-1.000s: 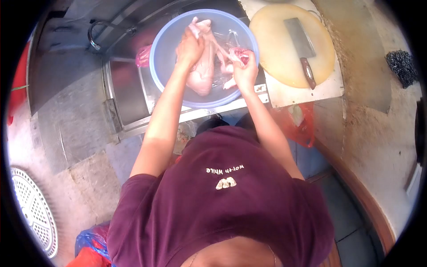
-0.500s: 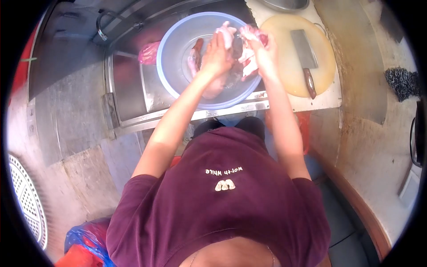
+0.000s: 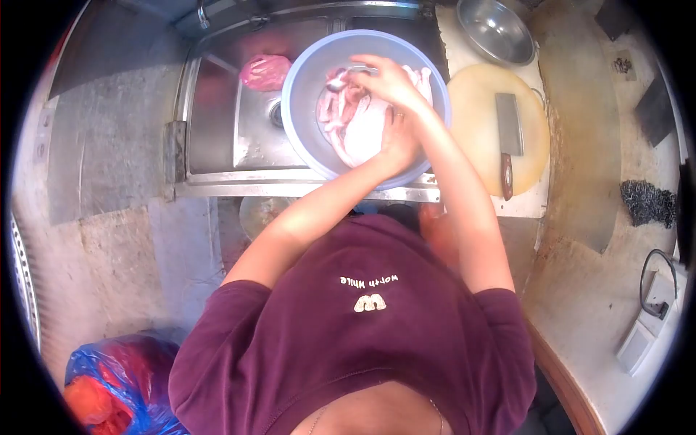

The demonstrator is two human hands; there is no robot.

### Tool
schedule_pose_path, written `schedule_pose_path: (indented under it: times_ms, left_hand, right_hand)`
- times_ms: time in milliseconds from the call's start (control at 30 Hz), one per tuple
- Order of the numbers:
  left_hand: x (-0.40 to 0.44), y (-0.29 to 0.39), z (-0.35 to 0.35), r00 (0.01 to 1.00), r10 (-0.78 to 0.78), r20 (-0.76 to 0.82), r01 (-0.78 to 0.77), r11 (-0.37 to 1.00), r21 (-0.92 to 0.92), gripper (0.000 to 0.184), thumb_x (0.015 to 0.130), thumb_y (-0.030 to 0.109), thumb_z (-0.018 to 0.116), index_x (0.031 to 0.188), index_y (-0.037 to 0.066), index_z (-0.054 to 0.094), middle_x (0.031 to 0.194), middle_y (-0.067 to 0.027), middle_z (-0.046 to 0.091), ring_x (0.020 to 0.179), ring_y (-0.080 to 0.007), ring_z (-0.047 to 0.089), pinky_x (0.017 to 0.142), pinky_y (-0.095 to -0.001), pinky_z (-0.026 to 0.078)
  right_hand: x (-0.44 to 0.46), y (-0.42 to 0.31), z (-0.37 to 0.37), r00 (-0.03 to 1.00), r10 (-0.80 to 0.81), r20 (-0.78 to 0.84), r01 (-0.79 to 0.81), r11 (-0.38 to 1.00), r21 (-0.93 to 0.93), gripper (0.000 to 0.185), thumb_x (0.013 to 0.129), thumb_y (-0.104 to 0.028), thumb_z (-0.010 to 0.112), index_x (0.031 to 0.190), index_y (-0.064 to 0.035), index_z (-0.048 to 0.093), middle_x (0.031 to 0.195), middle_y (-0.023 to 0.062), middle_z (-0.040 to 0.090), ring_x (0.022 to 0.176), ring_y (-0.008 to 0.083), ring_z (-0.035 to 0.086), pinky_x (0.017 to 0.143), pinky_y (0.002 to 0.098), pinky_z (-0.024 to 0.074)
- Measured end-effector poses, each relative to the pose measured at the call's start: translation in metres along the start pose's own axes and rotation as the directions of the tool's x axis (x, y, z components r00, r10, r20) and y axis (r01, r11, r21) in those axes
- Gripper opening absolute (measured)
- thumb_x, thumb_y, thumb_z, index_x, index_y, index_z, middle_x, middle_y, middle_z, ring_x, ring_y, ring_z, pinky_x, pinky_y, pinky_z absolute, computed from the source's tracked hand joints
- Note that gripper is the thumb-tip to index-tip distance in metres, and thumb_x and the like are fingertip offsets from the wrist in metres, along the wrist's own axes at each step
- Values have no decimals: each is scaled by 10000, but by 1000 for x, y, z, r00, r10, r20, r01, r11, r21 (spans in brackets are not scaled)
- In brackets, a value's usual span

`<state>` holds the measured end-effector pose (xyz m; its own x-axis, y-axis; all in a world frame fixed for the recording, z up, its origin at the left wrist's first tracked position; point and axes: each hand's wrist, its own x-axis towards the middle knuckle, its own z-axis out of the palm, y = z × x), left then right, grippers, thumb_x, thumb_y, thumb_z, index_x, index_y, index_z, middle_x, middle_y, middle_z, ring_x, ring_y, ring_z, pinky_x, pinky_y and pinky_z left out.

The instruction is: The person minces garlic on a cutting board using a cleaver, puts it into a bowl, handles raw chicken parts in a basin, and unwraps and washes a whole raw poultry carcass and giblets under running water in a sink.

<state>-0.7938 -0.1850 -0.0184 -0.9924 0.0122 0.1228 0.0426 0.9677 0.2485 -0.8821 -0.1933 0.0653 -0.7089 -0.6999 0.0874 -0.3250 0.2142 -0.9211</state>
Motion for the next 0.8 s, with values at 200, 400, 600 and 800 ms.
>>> schedule_pose_path:
  times_ms: [200,400,600,800]
  left_hand:
    - [-7,-5,13,970,-143,-198,119,984,-129,596,751,118,534,1295,-40,348,1360,-262,297,1278,-399,271,1021,-511,244]
    - [13,-83,-29,922,-261,-287,172,938,-301,445,747,117,567,1168,-9,497,1140,-212,550,1076,-351,514,927,-448,385]
    - [23,-129,-45,928,-352,121,345,688,-639,378,800,263,579,1062,-10,591,933,-186,649,906,-306,623,815,-359,472]
    - [57,-133,-15,878,-346,330,478,597,-645,688,673,448,673,1104,-75,556,1030,-232,614,1004,-313,593,886,-340,446]
  right_hand:
    - [-65,85,-56,847,181,-500,-223,974,-26,186,814,-83,534,959,-5,621,917,152,653,852,260,635,780,339,482]
    - [-111,106,-46,915,146,-376,-266,920,-289,188,768,-52,538,923,16,619,945,192,629,928,315,604,823,373,465]
    - [-102,101,-20,991,111,-80,-128,555,-822,184,703,-92,590,858,2,621,892,165,629,983,293,548,845,385,417]
    - [-94,114,-14,988,131,87,26,410,-912,117,703,-110,555,755,-35,627,725,149,624,767,312,586,806,385,418]
